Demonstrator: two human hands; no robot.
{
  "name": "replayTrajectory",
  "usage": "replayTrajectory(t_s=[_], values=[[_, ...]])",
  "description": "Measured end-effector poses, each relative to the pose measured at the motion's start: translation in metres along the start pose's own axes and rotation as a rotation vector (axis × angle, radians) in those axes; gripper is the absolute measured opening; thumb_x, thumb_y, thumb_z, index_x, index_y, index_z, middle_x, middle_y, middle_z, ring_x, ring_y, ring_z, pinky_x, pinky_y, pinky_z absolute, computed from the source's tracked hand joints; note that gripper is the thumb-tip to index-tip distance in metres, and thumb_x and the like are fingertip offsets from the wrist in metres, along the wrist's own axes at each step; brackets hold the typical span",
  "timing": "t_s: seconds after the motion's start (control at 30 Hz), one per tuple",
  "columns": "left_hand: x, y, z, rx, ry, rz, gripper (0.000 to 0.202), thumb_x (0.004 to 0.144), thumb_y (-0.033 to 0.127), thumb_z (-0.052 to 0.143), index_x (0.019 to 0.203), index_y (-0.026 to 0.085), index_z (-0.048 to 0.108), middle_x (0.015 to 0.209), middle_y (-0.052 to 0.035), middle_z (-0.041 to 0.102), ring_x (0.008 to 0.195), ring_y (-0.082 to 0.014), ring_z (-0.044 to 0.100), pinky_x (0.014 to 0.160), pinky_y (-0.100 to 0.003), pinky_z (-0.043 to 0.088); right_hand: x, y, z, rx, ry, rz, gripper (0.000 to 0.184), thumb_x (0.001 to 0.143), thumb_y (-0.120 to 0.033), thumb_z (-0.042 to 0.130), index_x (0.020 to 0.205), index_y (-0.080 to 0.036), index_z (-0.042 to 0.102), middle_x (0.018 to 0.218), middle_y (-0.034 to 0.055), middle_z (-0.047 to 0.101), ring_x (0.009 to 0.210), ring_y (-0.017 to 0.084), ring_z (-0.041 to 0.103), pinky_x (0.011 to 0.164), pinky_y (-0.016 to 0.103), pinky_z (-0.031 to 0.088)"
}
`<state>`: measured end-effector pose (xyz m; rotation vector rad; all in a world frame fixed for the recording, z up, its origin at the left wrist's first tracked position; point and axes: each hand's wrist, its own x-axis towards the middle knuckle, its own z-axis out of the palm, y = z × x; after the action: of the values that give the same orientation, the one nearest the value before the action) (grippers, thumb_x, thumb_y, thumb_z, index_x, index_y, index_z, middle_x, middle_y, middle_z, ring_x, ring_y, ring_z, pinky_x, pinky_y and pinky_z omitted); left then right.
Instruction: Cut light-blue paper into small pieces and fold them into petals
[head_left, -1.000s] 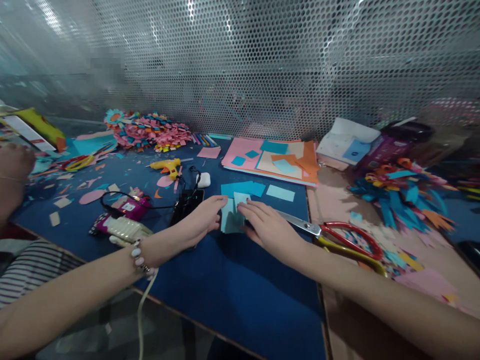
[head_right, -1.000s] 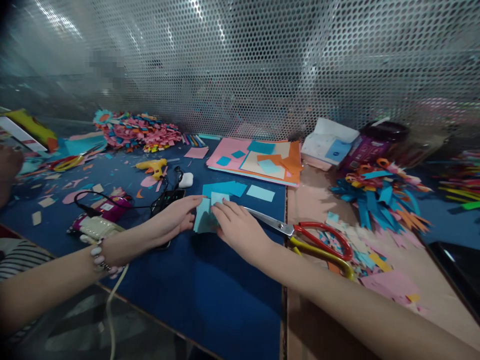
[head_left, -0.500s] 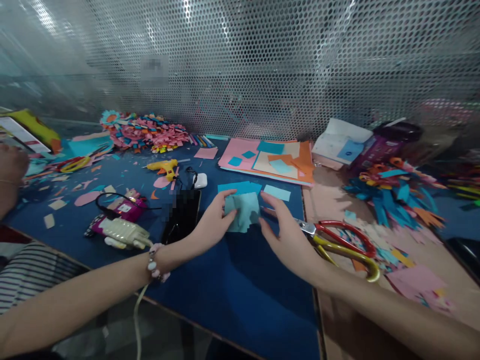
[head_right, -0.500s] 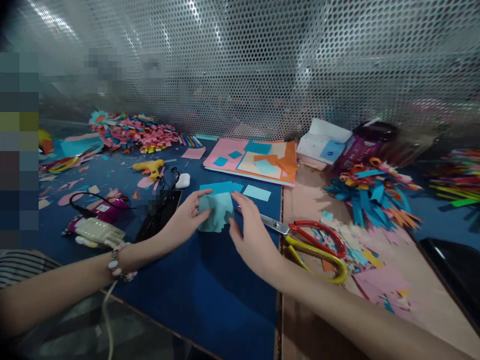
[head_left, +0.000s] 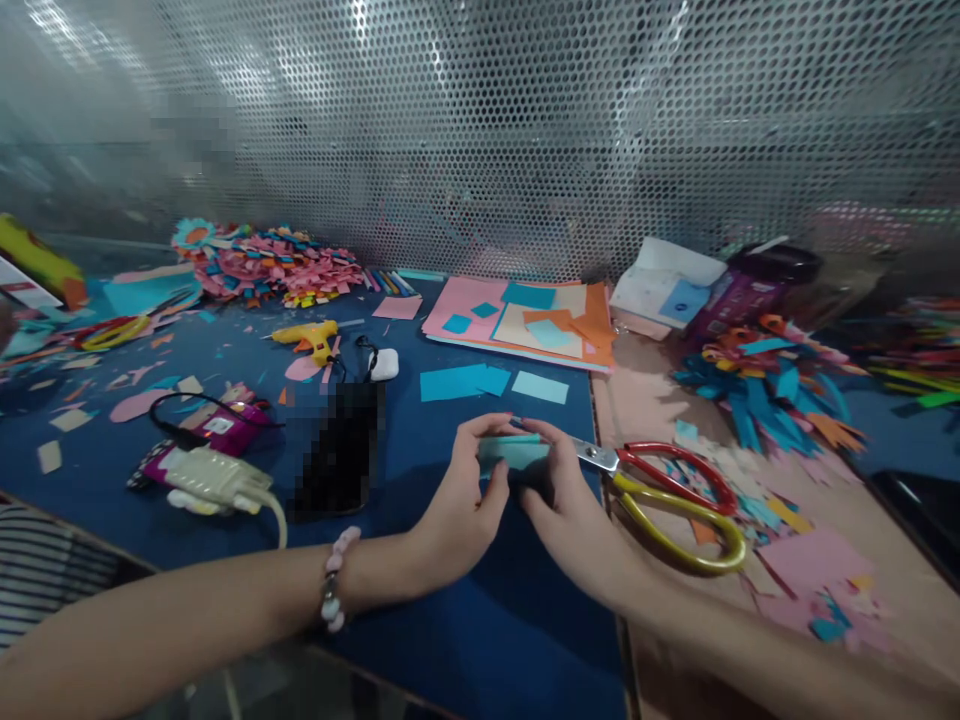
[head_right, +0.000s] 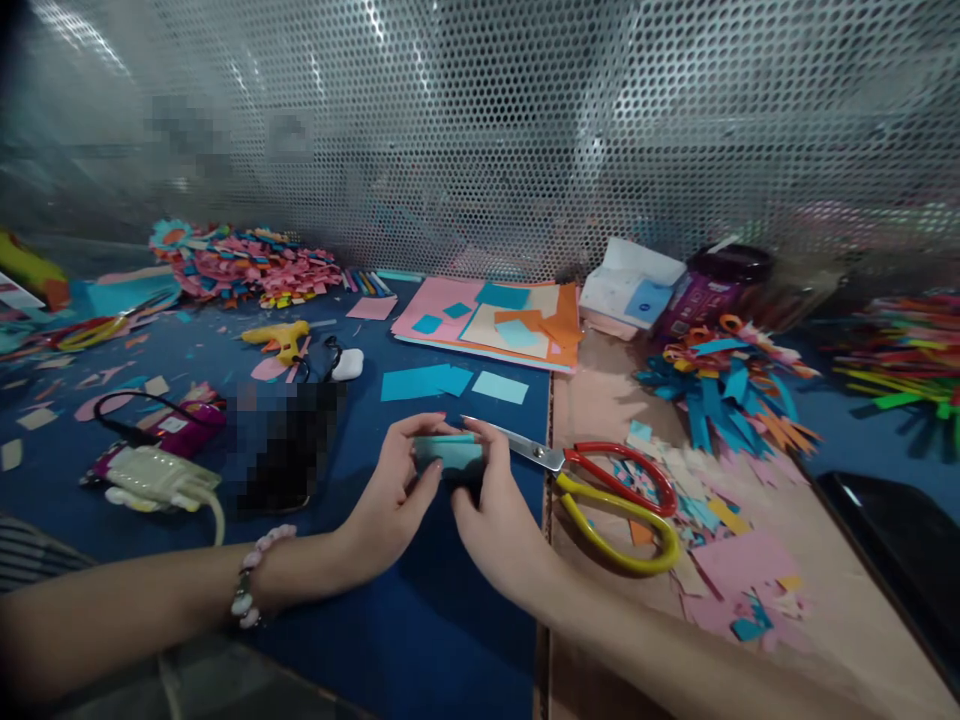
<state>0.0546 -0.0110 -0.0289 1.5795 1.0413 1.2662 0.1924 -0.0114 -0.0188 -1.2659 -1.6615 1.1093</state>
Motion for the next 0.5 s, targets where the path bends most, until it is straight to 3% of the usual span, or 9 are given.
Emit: replayTrajectory(t_s=[0.2,0.33,0.5], values=[[-0.003,-0.001,-0.002,0.038,-0.001,-0.029,0.026,0.090,0.014,0.042,0.115,0.022,0.039,0.116,-0.0071,0.048,0.112,-0.0180,0.049,0.099,-0.037,0.039,-0.004,-0.001,0.000,0.144,-0.039,-0.046,0.065,0.078,-0.009,0.045,0.136,-0.029,0.024,0.135,0.0058,0.041,0.124,0.017,0.043,0.106,0.040,0.035],[-0.004,0.001,0.001,-0.031,-0.032,-0.039,0.024,0.088,0.012,0.045,0.110,0.022,0.039,0.114,-0.0072,0.049,0.110,-0.0180,0.051,0.096,-0.036,0.041,-0.003,-0.002,0.004,0.348,-0.007,0.033,0.051,0.087,-0.027,0.047,0.134,-0.031,0.028,0.133,0.0029,0.046,0.126,0.014,0.043,0.109,0.037,0.033],[-0.002,0.004,0.003,-0.003,-0.054,-0.048,0.022,0.089,0.013,0.042,0.110,0.022,0.042,0.114,-0.0069,0.049,0.111,-0.0171,0.049,0.098,-0.035,0.038,-0.002,-0.005,0.011,0.380,0.085,0.132,0.037,0.090,-0.043,0.044,0.126,-0.032,0.045,0.137,-0.0013,0.045,0.131,0.016,0.038,0.111,0.036,0.029]])
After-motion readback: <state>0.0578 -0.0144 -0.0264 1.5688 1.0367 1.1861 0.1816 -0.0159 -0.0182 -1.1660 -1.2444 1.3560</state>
